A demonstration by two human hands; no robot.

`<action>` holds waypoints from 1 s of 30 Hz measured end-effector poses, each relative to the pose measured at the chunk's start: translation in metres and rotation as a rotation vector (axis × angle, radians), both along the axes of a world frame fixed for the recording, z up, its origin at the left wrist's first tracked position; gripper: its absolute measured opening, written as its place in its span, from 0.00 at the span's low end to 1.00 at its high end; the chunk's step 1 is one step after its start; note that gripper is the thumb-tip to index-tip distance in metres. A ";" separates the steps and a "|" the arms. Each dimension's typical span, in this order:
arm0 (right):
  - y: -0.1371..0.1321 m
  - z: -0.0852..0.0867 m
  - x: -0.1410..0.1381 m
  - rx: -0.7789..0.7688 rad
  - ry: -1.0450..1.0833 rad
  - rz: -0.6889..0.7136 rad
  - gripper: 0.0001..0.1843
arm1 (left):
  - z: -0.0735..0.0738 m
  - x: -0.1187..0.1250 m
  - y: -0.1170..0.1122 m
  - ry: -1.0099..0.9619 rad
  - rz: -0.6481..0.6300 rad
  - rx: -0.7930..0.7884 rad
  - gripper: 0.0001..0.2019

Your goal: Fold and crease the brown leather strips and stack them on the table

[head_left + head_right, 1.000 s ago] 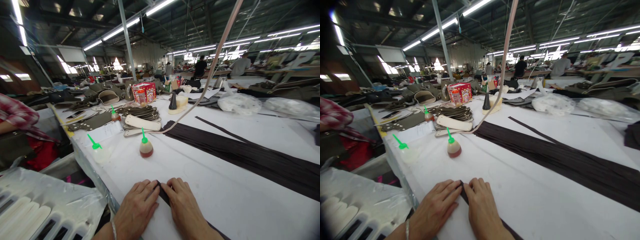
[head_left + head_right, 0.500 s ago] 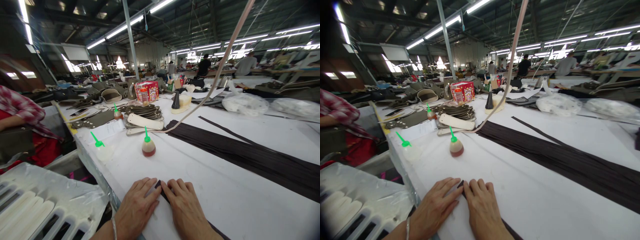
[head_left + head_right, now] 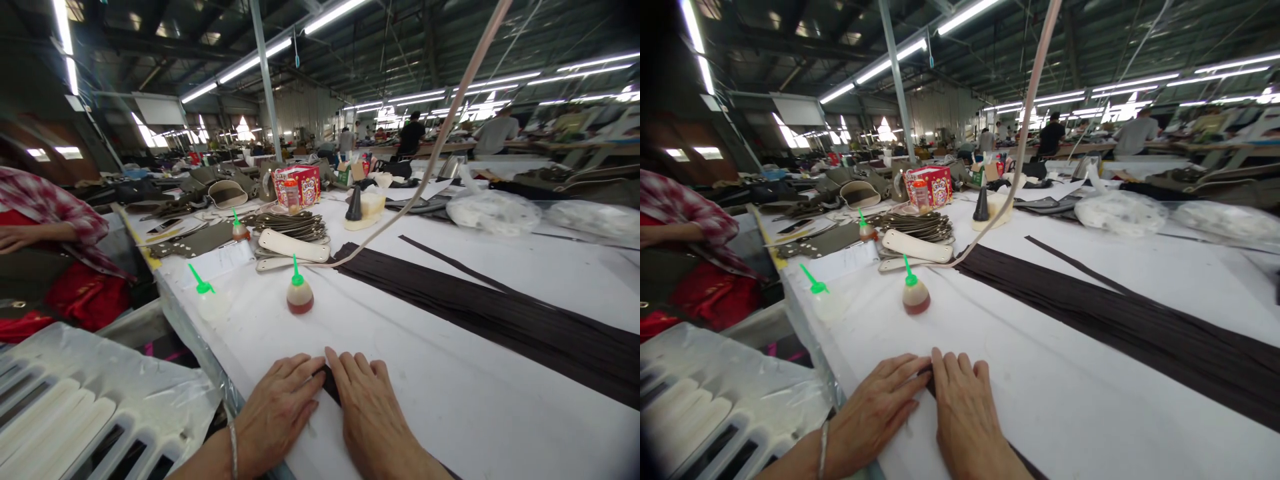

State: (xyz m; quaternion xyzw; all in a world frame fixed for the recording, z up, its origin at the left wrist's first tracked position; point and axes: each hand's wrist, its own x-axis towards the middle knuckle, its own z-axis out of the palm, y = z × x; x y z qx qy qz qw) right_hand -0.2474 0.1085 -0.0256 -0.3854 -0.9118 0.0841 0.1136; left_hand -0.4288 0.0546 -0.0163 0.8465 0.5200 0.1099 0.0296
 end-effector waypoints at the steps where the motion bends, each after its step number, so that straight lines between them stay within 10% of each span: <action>1: 0.000 -0.002 0.001 0.013 0.013 -0.016 0.34 | 0.001 -0.001 0.001 0.007 -0.017 -0.017 0.19; 9: 0.003 -0.012 0.015 0.014 0.119 0.038 0.19 | 0.007 -0.003 0.006 -0.041 -0.069 -0.046 0.17; 30: -0.004 -0.009 0.044 0.278 0.100 0.185 0.18 | 0.012 0.009 0.014 -0.010 -0.032 -0.115 0.24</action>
